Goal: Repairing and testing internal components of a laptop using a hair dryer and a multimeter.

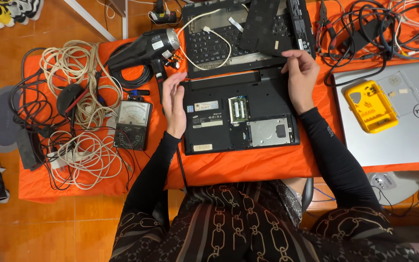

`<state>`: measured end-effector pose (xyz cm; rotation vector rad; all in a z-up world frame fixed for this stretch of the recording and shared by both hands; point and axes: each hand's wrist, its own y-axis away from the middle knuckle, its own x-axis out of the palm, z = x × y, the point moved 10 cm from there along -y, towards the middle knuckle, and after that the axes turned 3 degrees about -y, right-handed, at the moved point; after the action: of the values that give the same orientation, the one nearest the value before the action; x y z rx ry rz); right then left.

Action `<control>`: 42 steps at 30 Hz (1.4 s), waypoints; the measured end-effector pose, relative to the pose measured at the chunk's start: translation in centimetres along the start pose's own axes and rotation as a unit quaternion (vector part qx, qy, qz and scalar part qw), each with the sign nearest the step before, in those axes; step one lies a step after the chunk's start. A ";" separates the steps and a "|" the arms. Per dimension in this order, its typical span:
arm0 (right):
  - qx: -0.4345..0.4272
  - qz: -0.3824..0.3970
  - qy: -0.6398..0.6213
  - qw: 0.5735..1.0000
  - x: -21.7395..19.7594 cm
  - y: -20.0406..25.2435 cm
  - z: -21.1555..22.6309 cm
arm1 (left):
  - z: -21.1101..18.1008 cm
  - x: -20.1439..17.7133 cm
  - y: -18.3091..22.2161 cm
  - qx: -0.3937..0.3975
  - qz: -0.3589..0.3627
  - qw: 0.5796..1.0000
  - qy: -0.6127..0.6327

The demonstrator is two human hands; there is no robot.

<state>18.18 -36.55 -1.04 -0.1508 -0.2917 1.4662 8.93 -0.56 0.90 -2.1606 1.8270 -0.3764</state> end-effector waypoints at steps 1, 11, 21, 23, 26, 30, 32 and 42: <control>-0.005 0.001 -0.001 1.000 0.0 -0.2 0.0 | 0.1 -0.1 0.0 -0.001 -0.006 1.000 0.001; -0.006 0.002 0.001 1.000 -0.2 -0.2 -0.3 | 0.5 -0.6 0.1 -0.025 -0.020 0.999 0.002; -0.009 0.008 0.000 1.000 0.0 -0.2 -0.2 | 0.3 -0.9 0.2 -0.006 -0.029 1.000 0.008; -0.010 0.008 -0.001 1.000 0.0 -0.2 -0.2 | 0.3 -1.1 0.3 0.002 -0.035 0.999 0.007; -0.014 0.010 -0.003 1.000 0.0 -0.2 -0.1 | 0.8 -1.6 0.5 0.010 -0.054 0.998 -0.001; -0.012 0.013 -0.007 1.000 0.0 0.1 0.0 | 1.9 -2.4 1.0 -0.016 -0.083 0.996 -0.014; -0.011 0.010 -0.007 1.000 0.1 -0.1 0.2 | 1.6 -2.7 0.7 -0.024 -0.089 0.996 -0.012; -0.005 0.001 0.004 1.000 0.3 0.0 0.6 | -3.6 -2.6 0.1 0.171 -0.021 0.957 -0.233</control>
<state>18.07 -36.30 -0.42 -0.1660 -0.2926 1.4667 7.08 1.78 4.13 -1.8536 1.3484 -0.1559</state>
